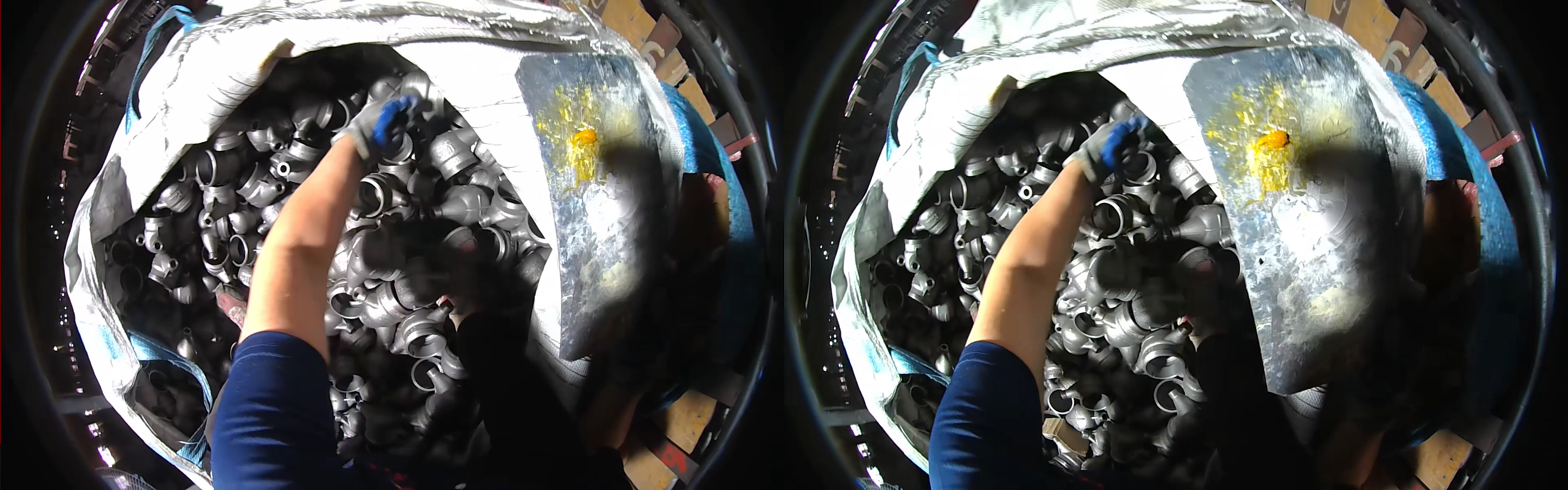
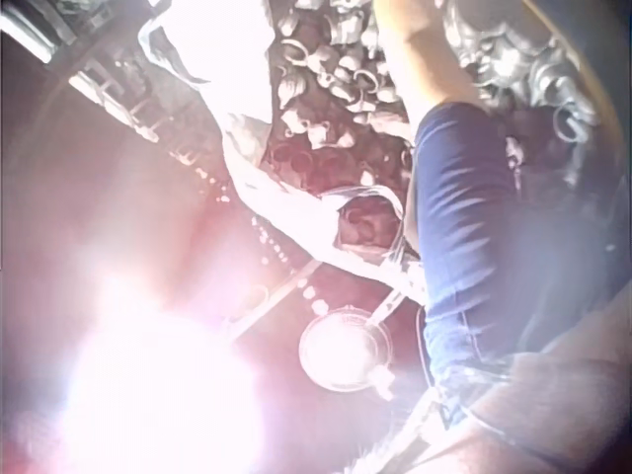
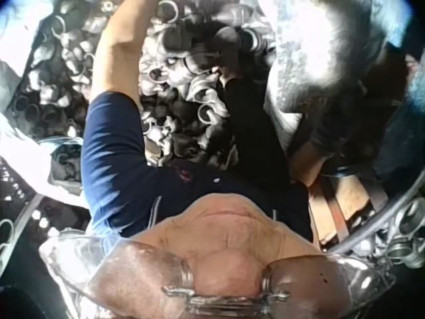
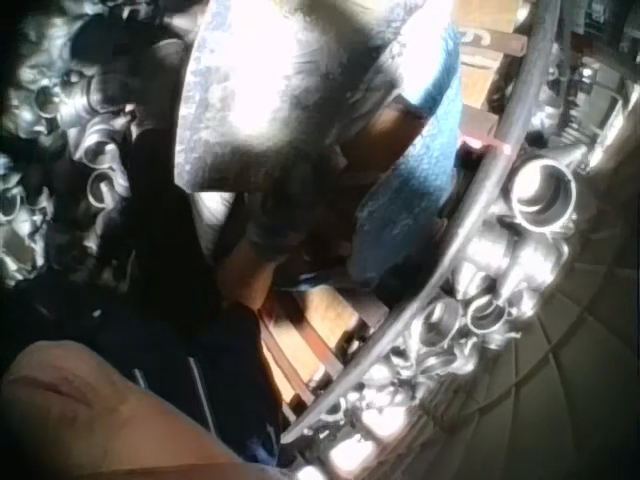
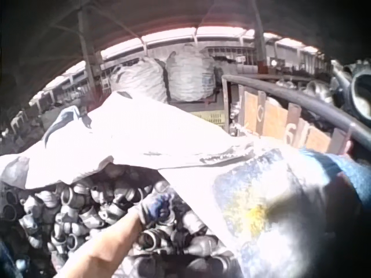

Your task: Inspecting and deburring metal castings by hand using a scraper tool.

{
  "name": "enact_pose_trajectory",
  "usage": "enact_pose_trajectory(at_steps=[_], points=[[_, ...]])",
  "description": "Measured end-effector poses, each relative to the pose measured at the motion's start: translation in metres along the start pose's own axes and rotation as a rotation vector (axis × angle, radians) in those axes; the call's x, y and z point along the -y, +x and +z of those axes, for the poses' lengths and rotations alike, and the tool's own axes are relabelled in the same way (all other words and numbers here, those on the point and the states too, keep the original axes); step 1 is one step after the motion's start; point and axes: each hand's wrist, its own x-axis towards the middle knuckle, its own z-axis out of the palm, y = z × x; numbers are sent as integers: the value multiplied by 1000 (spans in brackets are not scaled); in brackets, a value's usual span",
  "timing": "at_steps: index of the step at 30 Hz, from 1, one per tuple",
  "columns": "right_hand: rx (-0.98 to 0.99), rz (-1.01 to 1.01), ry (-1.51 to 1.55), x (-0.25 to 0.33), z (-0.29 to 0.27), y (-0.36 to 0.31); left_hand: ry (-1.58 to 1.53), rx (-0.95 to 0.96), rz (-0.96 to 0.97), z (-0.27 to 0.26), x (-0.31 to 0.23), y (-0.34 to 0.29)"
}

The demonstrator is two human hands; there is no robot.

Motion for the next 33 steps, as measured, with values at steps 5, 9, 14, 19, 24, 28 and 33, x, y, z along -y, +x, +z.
enact_pose_trajectory(at_steps=[5,9,14,19,24,28,33], points=[[-39,-34,59,12,-3,13,-373,278,-484,-49,-94,-112],[-51,-59,94,23,-4,18,68,250,168,-85,-105,-166],[-55,-68,109,28,-4,23,-2,80,-454,-88,-106,-112],[-15,-51,91,21,-4,19,734,-235,-466,2,-85,-17],[12,-19,72,10,0,12,746,146,-758,40,-62,-1],[17,-1,90,11,-1,7,567,137,-720,25,-53,3],[-21,4,109,19,-9,10,993,142,-455,35,-43,-25]])
